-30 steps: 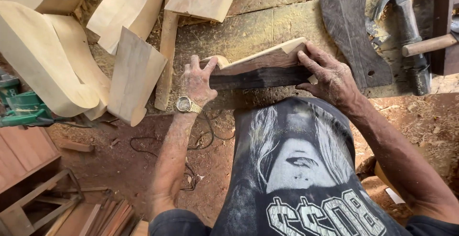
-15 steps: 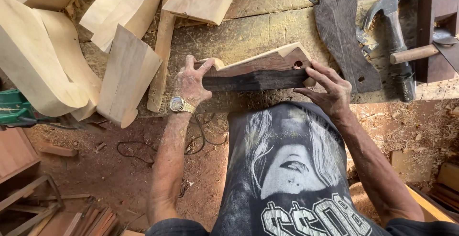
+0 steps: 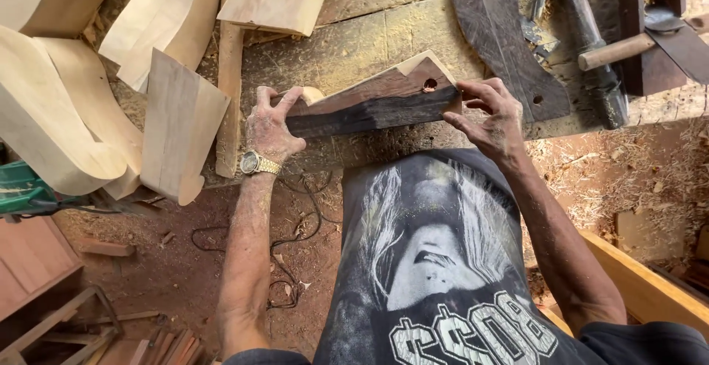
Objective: Marking measurement lines on wooden furniture components using a try square and a marking pen.
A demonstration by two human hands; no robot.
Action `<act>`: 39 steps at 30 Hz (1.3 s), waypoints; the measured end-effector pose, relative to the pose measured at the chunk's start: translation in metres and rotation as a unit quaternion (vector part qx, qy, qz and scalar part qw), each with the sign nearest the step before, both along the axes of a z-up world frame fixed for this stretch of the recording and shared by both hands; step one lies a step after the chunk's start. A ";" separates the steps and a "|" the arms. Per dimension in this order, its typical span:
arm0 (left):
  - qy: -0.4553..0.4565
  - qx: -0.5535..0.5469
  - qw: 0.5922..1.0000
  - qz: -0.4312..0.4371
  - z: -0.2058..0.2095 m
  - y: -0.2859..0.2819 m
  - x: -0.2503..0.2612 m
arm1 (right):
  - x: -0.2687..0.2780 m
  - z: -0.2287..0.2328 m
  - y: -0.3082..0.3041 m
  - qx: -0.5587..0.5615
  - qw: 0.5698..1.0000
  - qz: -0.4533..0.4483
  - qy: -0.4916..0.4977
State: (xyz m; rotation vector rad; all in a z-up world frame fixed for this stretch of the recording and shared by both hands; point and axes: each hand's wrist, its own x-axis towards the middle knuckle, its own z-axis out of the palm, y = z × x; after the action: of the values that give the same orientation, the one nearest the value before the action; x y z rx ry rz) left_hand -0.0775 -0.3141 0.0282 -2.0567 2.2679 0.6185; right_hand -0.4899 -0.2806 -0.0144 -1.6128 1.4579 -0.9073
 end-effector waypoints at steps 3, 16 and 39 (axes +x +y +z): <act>-0.005 -0.002 1.000 -0.006 0.002 -0.002 -0.001 | -0.006 -0.010 -0.001 -0.011 1.000 0.020 0.000; 0.121 -0.111 0.984 0.075 -0.048 0.039 0.031 | 0.079 0.056 -0.053 -0.181 0.891 0.278 0.309; 0.394 -0.210 0.809 0.382 -0.050 0.074 -0.017 | 0.148 0.066 -0.067 -0.068 0.853 0.327 0.402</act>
State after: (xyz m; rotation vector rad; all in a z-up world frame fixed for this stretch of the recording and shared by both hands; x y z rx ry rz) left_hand -0.0946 -0.2400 -0.0216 -3.5203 1.8271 1.2972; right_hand -0.3421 -0.3478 0.0512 -2.5436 1.1647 0.1052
